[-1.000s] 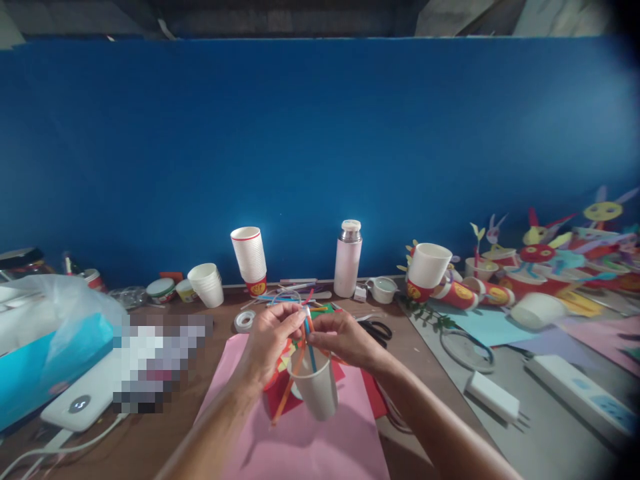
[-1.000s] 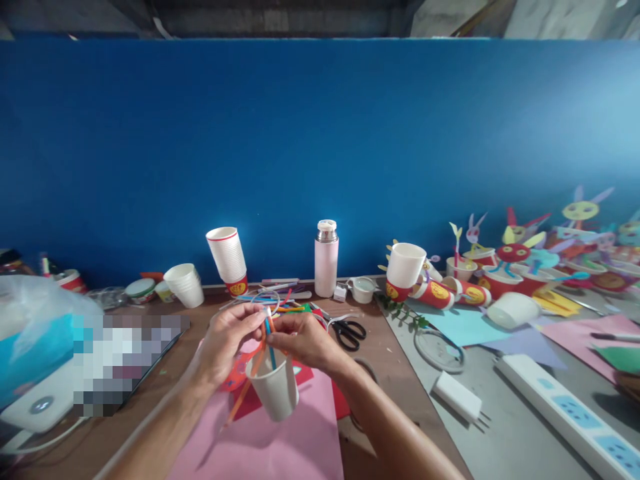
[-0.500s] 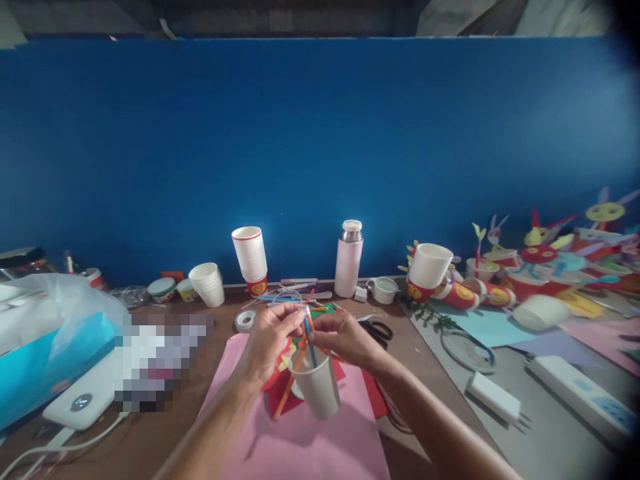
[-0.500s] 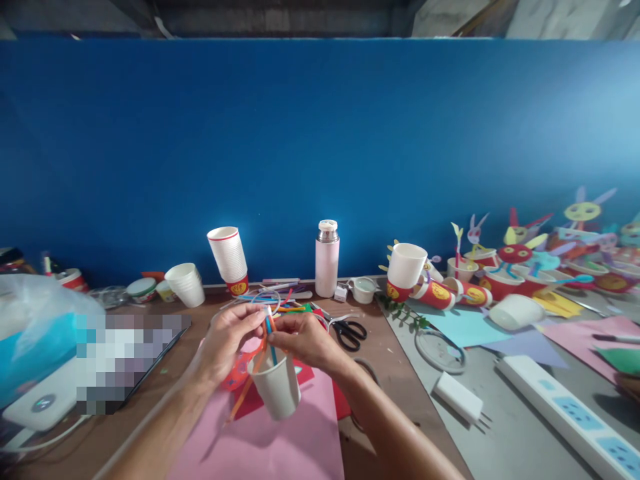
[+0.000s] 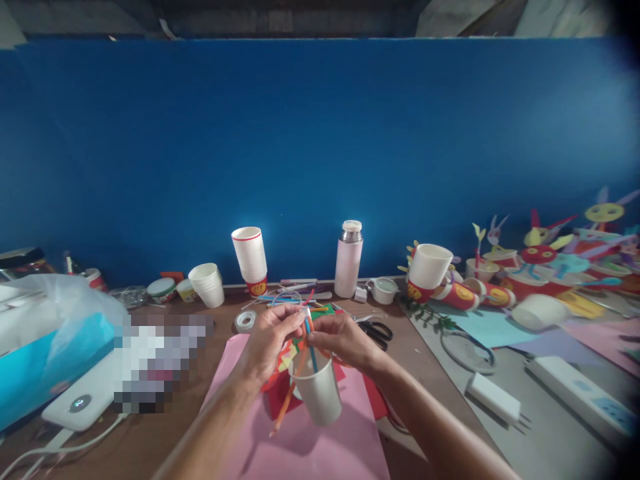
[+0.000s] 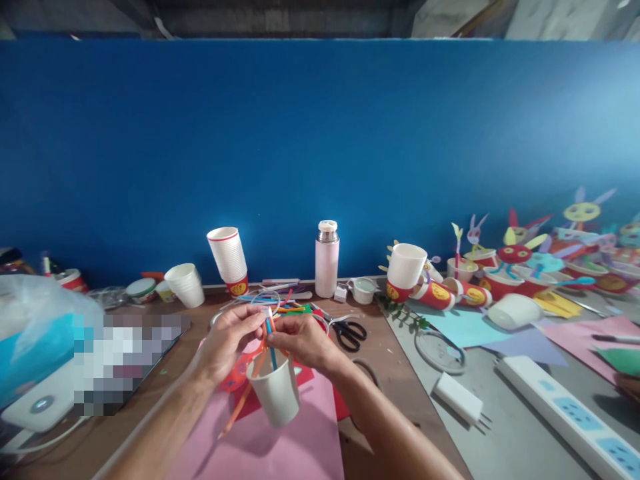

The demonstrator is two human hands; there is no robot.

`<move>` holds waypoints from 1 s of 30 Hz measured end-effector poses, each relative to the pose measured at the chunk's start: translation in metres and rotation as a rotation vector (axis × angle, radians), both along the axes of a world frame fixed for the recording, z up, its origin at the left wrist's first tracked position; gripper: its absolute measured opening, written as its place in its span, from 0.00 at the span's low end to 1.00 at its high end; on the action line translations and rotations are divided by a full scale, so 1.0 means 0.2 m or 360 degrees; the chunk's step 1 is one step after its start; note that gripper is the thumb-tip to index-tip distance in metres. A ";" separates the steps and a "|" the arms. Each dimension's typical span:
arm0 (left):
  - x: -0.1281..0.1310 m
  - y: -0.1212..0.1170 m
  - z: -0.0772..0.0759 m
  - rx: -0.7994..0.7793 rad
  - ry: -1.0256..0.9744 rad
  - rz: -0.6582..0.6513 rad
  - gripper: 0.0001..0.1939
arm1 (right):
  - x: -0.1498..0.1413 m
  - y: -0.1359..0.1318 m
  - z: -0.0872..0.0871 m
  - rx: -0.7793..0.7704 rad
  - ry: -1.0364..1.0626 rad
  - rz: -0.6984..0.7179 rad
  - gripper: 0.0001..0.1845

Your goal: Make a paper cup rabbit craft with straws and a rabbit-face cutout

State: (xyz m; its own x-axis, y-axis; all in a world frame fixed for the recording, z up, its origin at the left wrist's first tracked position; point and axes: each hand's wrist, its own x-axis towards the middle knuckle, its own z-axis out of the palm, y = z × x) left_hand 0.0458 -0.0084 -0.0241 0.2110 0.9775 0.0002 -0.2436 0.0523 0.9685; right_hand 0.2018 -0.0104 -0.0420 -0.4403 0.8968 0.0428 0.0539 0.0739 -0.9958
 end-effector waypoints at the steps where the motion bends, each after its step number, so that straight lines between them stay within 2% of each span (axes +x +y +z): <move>1: 0.00 0.00 0.00 -0.0001 -0.0004 0.0000 0.06 | 0.00 0.00 -0.01 -0.0016 0.0030 0.0010 0.13; 7: 0.00 0.00 0.02 0.0069 0.0114 0.0109 0.07 | 0.00 0.03 -0.04 0.0022 0.0064 -0.0004 0.17; 15: -0.03 0.02 0.04 0.0150 0.0351 0.0320 0.10 | 0.04 0.02 0.04 0.0267 0.0150 0.0035 0.24; 21: -0.05 0.02 0.08 0.0220 0.0505 0.0503 0.11 | 0.07 -0.03 0.06 0.0469 -0.0279 0.0260 0.45; 24: -0.05 0.02 0.07 0.0214 0.0494 0.0518 0.12 | 0.04 -0.06 0.05 0.0464 -0.0536 0.0224 0.53; 27: -0.05 0.03 0.06 0.0187 0.0454 0.0505 0.13 | 0.00 -0.08 0.06 0.0458 -0.0677 0.0113 0.54; 30: -0.04 0.03 0.05 0.0137 0.0409 0.0496 0.13 | -0.02 -0.10 0.07 0.0473 -0.0614 0.0041 0.48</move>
